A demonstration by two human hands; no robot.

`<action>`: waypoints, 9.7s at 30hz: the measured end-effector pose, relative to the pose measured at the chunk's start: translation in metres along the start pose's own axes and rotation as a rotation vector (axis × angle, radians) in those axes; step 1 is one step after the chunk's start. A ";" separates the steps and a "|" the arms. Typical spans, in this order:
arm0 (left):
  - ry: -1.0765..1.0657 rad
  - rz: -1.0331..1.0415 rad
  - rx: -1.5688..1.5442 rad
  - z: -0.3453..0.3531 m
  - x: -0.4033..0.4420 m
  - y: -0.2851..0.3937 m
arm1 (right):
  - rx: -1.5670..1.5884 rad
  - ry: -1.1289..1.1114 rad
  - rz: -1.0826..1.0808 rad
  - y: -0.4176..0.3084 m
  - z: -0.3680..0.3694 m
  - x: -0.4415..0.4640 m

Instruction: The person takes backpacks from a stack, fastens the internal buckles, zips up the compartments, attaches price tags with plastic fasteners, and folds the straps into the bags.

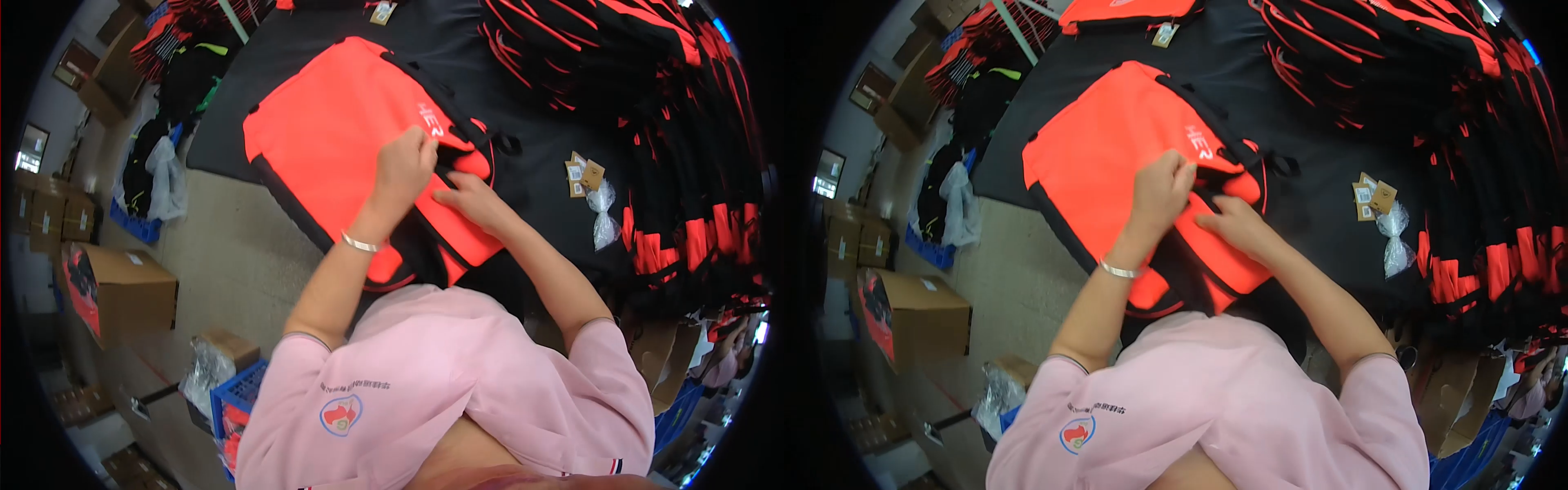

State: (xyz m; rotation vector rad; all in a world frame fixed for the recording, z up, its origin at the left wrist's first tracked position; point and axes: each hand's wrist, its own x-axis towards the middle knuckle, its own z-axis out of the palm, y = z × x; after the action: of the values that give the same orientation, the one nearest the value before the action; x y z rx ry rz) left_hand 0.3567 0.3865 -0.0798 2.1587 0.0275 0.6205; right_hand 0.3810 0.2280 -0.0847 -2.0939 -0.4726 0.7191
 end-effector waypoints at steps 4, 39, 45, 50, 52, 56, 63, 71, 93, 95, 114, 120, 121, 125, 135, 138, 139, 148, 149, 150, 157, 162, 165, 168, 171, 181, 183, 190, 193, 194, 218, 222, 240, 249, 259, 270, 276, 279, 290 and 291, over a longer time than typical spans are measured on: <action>0.066 0.078 -0.054 -0.011 -0.018 0.030 | -0.315 0.151 -0.484 0.103 0.056 0.137; -0.282 0.042 -0.017 -0.023 -0.037 0.035 | -0.265 0.434 -0.973 0.022 0.091 0.120; -0.286 -0.303 -0.358 -0.021 0.003 0.010 | -0.434 0.505 -0.767 0.022 0.026 -0.035; -0.162 -0.295 -0.515 -0.008 0.009 0.023 | -0.524 0.495 -0.603 0.064 0.023 -0.085; -0.176 -0.291 -0.502 -0.007 0.005 0.038 | -0.511 0.547 -0.694 0.054 0.031 -0.066; -0.189 -0.287 -0.390 -0.006 -0.014 0.046 | -0.674 0.719 -0.687 0.044 0.044 -0.018; -0.168 -0.228 -0.350 -0.013 -0.021 0.038 | -0.529 0.402 -0.293 0.006 0.025 -0.009; -0.112 -0.244 -0.223 -0.019 -0.029 0.058 | -0.484 0.339 -0.406 -0.009 0.038 0.046; -0.316 -0.342 -0.193 -0.003 -0.002 0.009 | -0.198 0.357 -0.533 0.058 0.064 -0.049; -0.294 -0.368 -0.209 -0.005 -0.005 0.012 | -0.224 0.329 -0.408 0.053 0.068 -0.040; -0.480 0.093 0.208 0.021 -0.026 -0.037 | -0.395 -0.099 -0.568 0.027 0.112 0.019; -0.603 0.222 0.316 0.027 -0.031 -0.062 | -0.317 0.236 -0.759 0.064 0.087 -0.053; -0.655 0.238 0.359 0.028 -0.027 -0.059 | -0.224 0.218 -0.683 0.062 0.081 -0.063; -0.698 0.342 0.426 0.027 -0.037 -0.058 | -0.164 0.476 -0.665 0.062 0.067 -0.058; -0.812 0.547 0.645 -0.045 -0.100 -0.032 | -0.852 0.678 -0.599 0.077 0.060 0.076; -0.867 0.308 0.484 -0.083 -0.125 -0.015 | -0.929 0.572 -0.537 0.079 0.055 0.097; -0.863 0.314 0.478 -0.093 -0.133 -0.013 | -0.898 0.558 -0.537 0.078 0.053 0.101; -0.267 0.247 0.632 -0.087 -0.181 -0.076 | -0.650 0.493 -0.696 0.029 0.057 0.059; -0.220 0.194 0.592 -0.080 -0.181 -0.075 | -0.545 0.424 -0.783 0.013 0.063 0.033; -0.206 0.196 0.583 -0.075 -0.183 -0.078 | -0.453 0.291 -0.846 0.002 0.072 0.008; -0.067 0.135 0.427 -0.071 -0.193 -0.092 | -0.536 -0.020 -0.780 -0.008 0.139 -0.031; -0.083 0.177 0.455 -0.078 -0.195 -0.093 | -0.452 -0.060 -0.651 -0.013 0.148 -0.024; -0.083 0.187 0.495 -0.074 -0.197 -0.098 | -0.473 -0.091 -0.543 -0.012 0.151 -0.022; -0.074 0.220 0.533 -0.074 -0.196 -0.099 | -0.454 -0.078 -0.592 -0.007 0.152 -0.020; -0.056 0.246 0.535 -0.079 -0.191 -0.093 | -0.493 0.031 -0.729 -0.001 0.140 -0.021; -0.157 0.482 0.510 -0.105 -0.138 -0.036 | -0.556 0.383 -1.009 -0.002 0.063 -0.018; -0.164 0.530 0.523 -0.112 -0.123 -0.007 | -0.568 0.435 -1.020 -0.002 0.028 -0.010; -0.101 0.570 0.497 -0.193 -0.074 0.076 | -0.358 0.572 -0.435 0.024 -0.108 0.045; -0.102 0.670 0.536 -0.204 -0.030 0.129 | -0.473 0.432 -0.557 0.026 -0.106 0.055; -0.044 0.720 0.509 -0.202 -0.011 0.144 | -0.523 0.329 -0.575 0.024 -0.102 0.052; -0.625 0.247 0.354 -0.094 0.091 0.036 | -0.074 0.288 -0.373 0.159 0.012 -0.083; -0.402 0.203 0.361 -0.102 0.067 0.046 | -0.292 0.242 -0.070 0.155 -0.037 -0.090; -0.247 0.571 0.227 -0.098 0.018 0.099 | -0.054 0.035 -0.653 -0.111 -0.104 -0.057; -0.271 0.514 0.227 -0.094 0.021 0.094 | -0.551 0.373 -1.163 -0.102 -0.094 -0.065; -0.341 0.551 0.160 -0.110 0.008 0.089 | -0.582 0.100 -1.259 -0.115 -0.097 -0.081; -0.327 0.619 0.091 -0.108 -0.003 0.091 | -0.687 0.097 -1.196 -0.128 -0.090 -0.094; -0.261 0.582 0.139 -0.116 0.004 0.101 | 0.107 -0.387 -0.545 -0.123 -0.129 -0.095; -0.118 0.383 0.043 -0.141 0.026 0.089 | 0.273 -0.198 -0.606 -0.079 -0.153 -0.099; -0.133 0.701 0.344 -0.115 0.072 0.108 | 0.788 0.033 -0.583 0.003 -0.073 -0.077; -0.264 0.811 0.469 -0.104 0.066 0.139 | 0.848 0.019 -0.614 -0.009 -0.074 -0.074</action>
State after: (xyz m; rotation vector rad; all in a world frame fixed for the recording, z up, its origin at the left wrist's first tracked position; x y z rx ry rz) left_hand 0.3411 0.3924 0.1049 2.6702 -0.9705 0.8217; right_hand 0.3711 0.1473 -0.0187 -1.0761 -0.6214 0.4153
